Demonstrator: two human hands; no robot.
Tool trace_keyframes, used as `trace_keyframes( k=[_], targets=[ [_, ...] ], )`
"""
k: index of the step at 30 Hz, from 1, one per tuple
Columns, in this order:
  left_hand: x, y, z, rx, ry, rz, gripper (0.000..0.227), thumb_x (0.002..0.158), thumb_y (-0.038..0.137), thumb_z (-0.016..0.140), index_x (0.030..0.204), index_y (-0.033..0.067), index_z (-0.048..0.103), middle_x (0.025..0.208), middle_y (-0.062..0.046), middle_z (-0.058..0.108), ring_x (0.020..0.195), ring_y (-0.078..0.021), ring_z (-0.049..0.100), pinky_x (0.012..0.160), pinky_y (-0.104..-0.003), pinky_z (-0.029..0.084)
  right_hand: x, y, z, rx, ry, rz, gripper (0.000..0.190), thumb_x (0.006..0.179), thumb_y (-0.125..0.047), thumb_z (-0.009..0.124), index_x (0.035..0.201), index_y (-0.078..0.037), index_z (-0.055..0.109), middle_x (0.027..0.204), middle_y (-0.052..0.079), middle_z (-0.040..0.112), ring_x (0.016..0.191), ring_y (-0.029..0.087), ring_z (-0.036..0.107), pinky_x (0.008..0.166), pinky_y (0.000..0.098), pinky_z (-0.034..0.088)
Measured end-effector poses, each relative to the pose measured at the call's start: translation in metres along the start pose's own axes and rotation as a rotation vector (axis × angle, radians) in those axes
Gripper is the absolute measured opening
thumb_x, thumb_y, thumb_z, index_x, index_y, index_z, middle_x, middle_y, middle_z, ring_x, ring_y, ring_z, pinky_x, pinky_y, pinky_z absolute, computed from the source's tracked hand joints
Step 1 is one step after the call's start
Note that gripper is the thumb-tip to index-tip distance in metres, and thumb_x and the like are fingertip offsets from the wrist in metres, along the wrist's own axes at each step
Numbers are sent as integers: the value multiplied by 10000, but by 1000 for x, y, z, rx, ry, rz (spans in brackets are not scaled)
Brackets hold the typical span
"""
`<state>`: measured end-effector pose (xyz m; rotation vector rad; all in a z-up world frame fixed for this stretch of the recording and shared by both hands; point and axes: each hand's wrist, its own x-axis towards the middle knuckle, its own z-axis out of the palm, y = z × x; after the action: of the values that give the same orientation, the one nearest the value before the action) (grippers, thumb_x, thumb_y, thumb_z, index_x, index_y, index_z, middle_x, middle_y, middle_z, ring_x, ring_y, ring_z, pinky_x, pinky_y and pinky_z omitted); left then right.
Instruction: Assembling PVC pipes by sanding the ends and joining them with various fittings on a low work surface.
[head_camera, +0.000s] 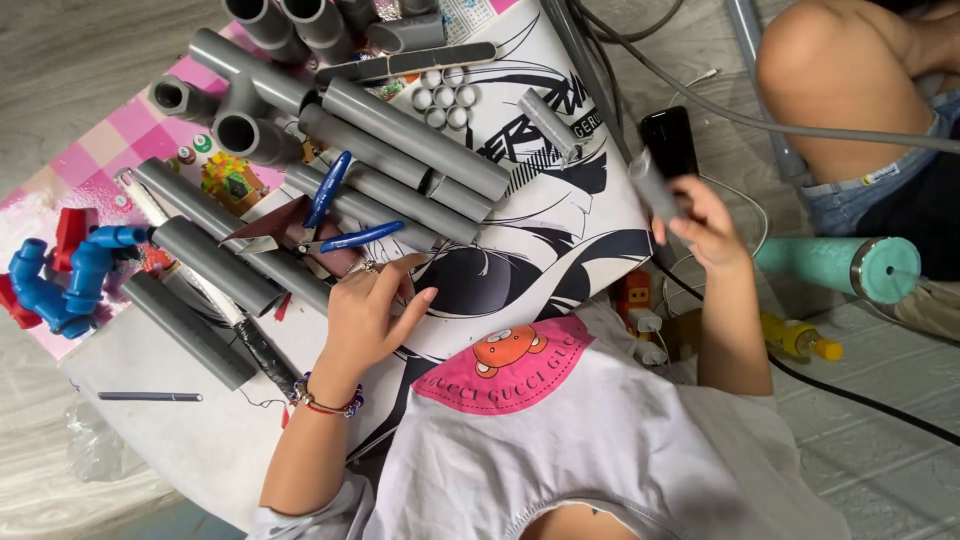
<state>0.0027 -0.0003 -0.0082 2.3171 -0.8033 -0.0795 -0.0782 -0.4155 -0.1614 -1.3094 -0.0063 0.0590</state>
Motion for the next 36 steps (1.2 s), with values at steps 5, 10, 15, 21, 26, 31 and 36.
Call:
trace_keyframes(
  k=[5,10,15,21,26,31,36],
  targets=[
    [7,13,-6,21,-3,27,258,779,227,591,988,77,579,518,14,500,424,-164,466,494,-263,402,-52,-12,-65,-9,185,282,400,779,-87,518,1166,-35,428,700,147,553,605,195,565,552,254,451],
    [11,19,-9,-2,-17,15,233,773,153,599,967,27,571,561,22,505,429,-121,419,493,-222,349,-59,-20,-128,-613,518,742,383,800,-44,573,1152,26,440,799,154,583,596,173,508,569,246,430],
    [11,19,-9,26,-19,19,230,779,163,594,967,32,577,546,32,506,425,-119,420,497,-219,351,-36,4,-188,-655,1061,40,168,958,-58,487,1088,-92,385,819,20,592,550,62,533,420,160,397],
    [12,20,-10,28,-29,19,232,784,166,590,972,31,575,555,24,502,443,-129,426,519,-228,358,-2,55,-259,-751,1111,-162,217,831,62,527,993,-55,444,833,87,624,585,121,567,404,217,458],
    [12,20,-10,30,-34,17,230,786,166,586,972,32,577,551,21,501,441,-130,423,514,-230,356,8,31,-230,-1425,1206,-120,167,675,-44,604,819,-84,531,709,43,673,606,175,673,572,290,543],
    [11,19,-9,48,-26,28,222,791,180,588,962,38,584,539,16,489,439,-138,414,506,-237,356,6,31,-225,-1380,1237,-42,179,672,-62,672,802,-106,557,714,24,681,631,170,696,577,290,558],
    [11,18,-9,65,-29,37,212,801,195,582,948,43,584,527,21,479,432,-141,416,503,-238,353,0,42,-229,-1388,1260,60,202,688,-151,744,799,-93,586,709,42,696,637,199,699,572,319,549]
  ],
)
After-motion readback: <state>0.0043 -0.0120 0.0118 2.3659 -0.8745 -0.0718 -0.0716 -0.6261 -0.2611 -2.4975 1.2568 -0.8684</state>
